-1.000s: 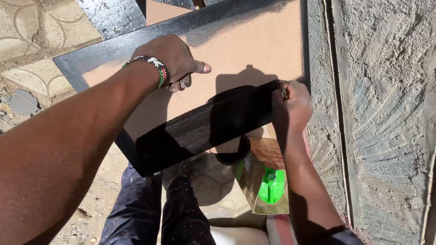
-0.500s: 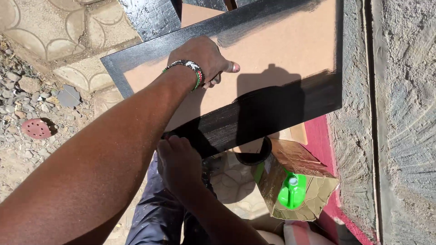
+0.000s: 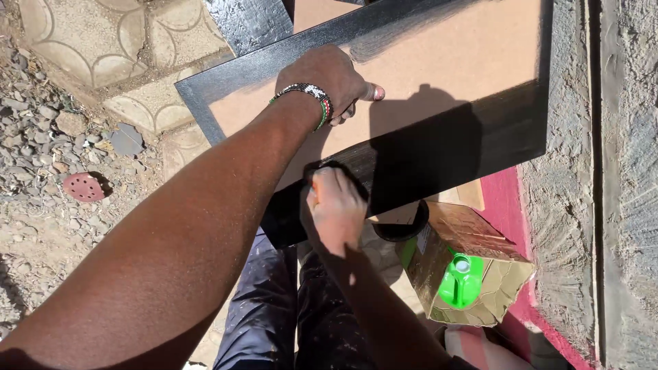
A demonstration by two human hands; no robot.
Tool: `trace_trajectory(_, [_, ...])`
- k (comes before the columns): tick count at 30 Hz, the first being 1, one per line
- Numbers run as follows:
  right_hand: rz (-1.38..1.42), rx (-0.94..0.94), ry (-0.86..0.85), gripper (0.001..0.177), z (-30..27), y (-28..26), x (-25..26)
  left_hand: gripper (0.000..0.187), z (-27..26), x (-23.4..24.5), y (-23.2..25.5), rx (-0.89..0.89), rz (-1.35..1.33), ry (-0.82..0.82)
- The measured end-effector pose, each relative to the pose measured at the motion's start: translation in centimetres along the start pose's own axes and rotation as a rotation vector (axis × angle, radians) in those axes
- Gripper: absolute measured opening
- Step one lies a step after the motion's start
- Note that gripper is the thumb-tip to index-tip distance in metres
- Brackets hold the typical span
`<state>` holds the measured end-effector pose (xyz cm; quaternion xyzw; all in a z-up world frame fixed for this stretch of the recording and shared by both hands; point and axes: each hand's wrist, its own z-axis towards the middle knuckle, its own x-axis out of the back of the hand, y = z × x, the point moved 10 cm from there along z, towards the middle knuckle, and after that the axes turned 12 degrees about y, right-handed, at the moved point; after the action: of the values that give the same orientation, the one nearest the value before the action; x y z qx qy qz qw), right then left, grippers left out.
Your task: Painting the edges and surface of a wooden board with black paint using a sponge
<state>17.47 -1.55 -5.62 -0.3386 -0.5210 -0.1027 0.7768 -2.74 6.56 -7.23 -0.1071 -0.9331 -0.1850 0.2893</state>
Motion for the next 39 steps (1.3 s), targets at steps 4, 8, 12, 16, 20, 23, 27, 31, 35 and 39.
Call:
trace_trajectory(4, [0.435,-0.521,-1.018,0.042,-13.4,-9.0,-9.7,0.077,0.2,-0.6,0.0,-0.037,0.022,-0.022])
trace_trajectory(8, [0.021,0.211,-0.109,0.02,3.6,2.3,1.5,0.079,0.4,-0.7,0.1,-0.052,0.021,-0.059])
trace_trajectory(12, [-0.115,-0.007,0.153,0.016,18.9,30.9,12.6,0.077,-0.2,-0.4,-0.1,-0.052,-0.042,-0.036])
trace_trajectory(16, [0.37,-0.426,0.28,0.028,21.7,35.4,12.8,0.074,0.8,-0.5,-0.1,-0.007,-0.01,-0.066])
trace_trajectory(20, [0.252,-0.416,0.031,0.013,6.8,11.1,4.1,0.076,-0.2,-1.0,-0.4,0.012,0.015,-0.095])
trace_trajectory(23, [0.237,-0.221,-0.535,0.03,-3.7,-5.7,-6.2,0.078,0.2,0.0,0.0,0.009,0.023,-0.068])
trace_trajectory(27, [0.098,0.324,-0.318,0.03,-4.4,-9.5,-2.9,0.082,0.1,-1.0,0.1,0.001,0.036,-0.098])
trace_trajectory(31, [-0.124,0.268,-0.065,0.013,9.6,13.0,2.6,0.081,0.3,-0.3,0.3,-0.041,0.024,-0.074])
trace_trajectory(35, [0.035,0.008,0.226,0.02,23.0,32.0,14.4,0.082,-0.7,-0.6,-0.1,-0.02,0.02,-0.075])
trace_trajectory(39, [0.132,-0.371,0.169,0.02,18.8,27.5,9.2,0.081,-0.7,-0.2,0.0,0.024,-0.002,-0.117])
